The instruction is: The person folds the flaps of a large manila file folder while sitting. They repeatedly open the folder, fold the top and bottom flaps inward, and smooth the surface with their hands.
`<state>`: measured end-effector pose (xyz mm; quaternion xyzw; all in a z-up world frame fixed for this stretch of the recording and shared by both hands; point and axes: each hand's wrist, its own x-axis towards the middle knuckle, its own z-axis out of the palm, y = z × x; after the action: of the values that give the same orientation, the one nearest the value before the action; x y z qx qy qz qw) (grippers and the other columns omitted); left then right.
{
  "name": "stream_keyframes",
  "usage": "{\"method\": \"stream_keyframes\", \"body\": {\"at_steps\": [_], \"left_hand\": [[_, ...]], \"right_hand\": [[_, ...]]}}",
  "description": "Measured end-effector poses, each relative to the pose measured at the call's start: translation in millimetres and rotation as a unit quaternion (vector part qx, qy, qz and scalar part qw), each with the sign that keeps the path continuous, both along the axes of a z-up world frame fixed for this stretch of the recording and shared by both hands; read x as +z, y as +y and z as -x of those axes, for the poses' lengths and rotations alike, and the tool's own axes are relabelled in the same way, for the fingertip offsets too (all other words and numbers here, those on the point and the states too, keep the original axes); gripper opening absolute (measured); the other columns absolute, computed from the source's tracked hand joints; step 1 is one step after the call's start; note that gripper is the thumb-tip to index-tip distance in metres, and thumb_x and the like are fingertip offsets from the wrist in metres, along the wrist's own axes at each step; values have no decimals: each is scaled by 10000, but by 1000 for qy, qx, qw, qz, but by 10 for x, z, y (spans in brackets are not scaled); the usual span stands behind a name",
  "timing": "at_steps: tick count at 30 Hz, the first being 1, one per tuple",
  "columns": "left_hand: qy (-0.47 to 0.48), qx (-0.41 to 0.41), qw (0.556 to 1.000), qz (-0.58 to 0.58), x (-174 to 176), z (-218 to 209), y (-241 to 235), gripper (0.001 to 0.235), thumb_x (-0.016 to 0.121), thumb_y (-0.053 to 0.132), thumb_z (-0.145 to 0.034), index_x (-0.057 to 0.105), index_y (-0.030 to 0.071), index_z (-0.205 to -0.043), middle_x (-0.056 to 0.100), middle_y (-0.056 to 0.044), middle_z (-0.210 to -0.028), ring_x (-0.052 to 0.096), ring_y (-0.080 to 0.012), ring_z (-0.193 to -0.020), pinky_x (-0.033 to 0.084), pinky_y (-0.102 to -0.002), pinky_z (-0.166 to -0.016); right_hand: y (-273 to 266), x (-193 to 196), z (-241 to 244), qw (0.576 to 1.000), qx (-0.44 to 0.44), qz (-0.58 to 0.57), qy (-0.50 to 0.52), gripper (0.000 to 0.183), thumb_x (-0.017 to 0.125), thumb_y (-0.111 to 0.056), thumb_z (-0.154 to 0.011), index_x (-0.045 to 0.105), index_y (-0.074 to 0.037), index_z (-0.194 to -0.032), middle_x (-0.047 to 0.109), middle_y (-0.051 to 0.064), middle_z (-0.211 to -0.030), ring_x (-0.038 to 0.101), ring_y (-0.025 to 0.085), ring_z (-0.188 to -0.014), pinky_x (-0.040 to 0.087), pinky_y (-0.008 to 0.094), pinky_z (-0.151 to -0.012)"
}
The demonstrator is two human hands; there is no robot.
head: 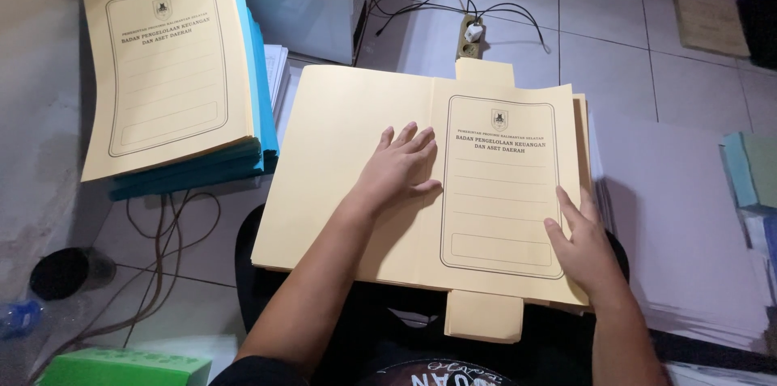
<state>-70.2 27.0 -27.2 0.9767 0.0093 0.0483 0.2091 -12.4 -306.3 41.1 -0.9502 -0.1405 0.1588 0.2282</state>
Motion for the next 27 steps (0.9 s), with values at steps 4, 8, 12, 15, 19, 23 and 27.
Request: {"method": "stream_keyframes", "body": {"at_steps": [4, 8, 12, 15, 19, 23, 27], "left_hand": [[-12, -2, 1000, -12, -74, -16, 10, 806, 687, 636, -794, 550, 242, -1484, 468, 27, -1606, 330, -249, -1541, 200, -545, -1282], [-10, -1, 1000, -11, -102, -35, 8, 803, 686, 641, -790, 557, 249, -1479, 468, 29, -1606, 328, -247, -1542, 199, -548, -1282], [-14, -1, 1000, -8, -84, -22, 6, 803, 687, 655, -792, 567, 246, -1472, 476, 20, -1601, 334, -253, -1539, 203, -551, -1279], [-19, -3, 1000, -7, -57, -8, 10, 781, 691, 617, -792, 569, 245, -1469, 482, 16, -1598, 346, -260, -1534, 218, -554, -1276], [-29, 2, 1000, 2, -41, 15, 20, 758, 685, 604, -794, 587, 238, -1450, 497, 12, -1584, 359, -261, -1525, 226, -558, -1272], [-107, -52, 993, 20, -11, 77, 19, 429, 623, 300, -925, 600, 42, -1266, 496, -76, -1491, 384, -379, -1413, 263, -613, -1132], [-36, 18, 999, -8, -314, -91, -21, 507, 584, 309, -932, 609, 251, -1435, 485, 44, -1593, 358, -255, -1518, 228, -595, -1245]], "right_hand": [[149, 244, 108, 996, -68, -59, 22, 897, 535, -217, -963, -12, -138, -1670, 246, 162, -1696, 211, 345, -1557, 232, 560, -1242], [117, 188, 105, 993, -67, -95, -15, 732, 541, -169, -975, 255, -78, -1643, 470, 199, -1568, 411, 364, -1453, 371, 520, -1167], [238, 333, 248, 996, -41, -68, -38, 690, 553, -189, -956, 371, -111, -1617, 442, 196, -1596, 430, 376, -1438, 391, 513, -1154], [37, -25, -21, 997, -31, -68, -30, 687, 539, -195, -973, 346, -65, -1620, 346, 233, -1645, 352, 386, -1489, 314, 501, -1205], [136, 185, 13, 991, -23, -129, -12, 624, 554, -78, -967, 380, 29, -1557, 164, 265, -1708, 207, 429, -1542, 207, 532, -1247], [-23, 17, -107, 825, -169, -466, 270, 553, 361, -381, -1060, 489, -65, -1496, 573, 149, -1453, 555, 274, -1317, 440, 392, -1073], [-103, -466, -193, 814, -55, -515, 261, 675, 447, -583, -1050, 478, -72, -1490, 527, 184, -1415, 503, 378, -1279, 422, 523, -993]]}}
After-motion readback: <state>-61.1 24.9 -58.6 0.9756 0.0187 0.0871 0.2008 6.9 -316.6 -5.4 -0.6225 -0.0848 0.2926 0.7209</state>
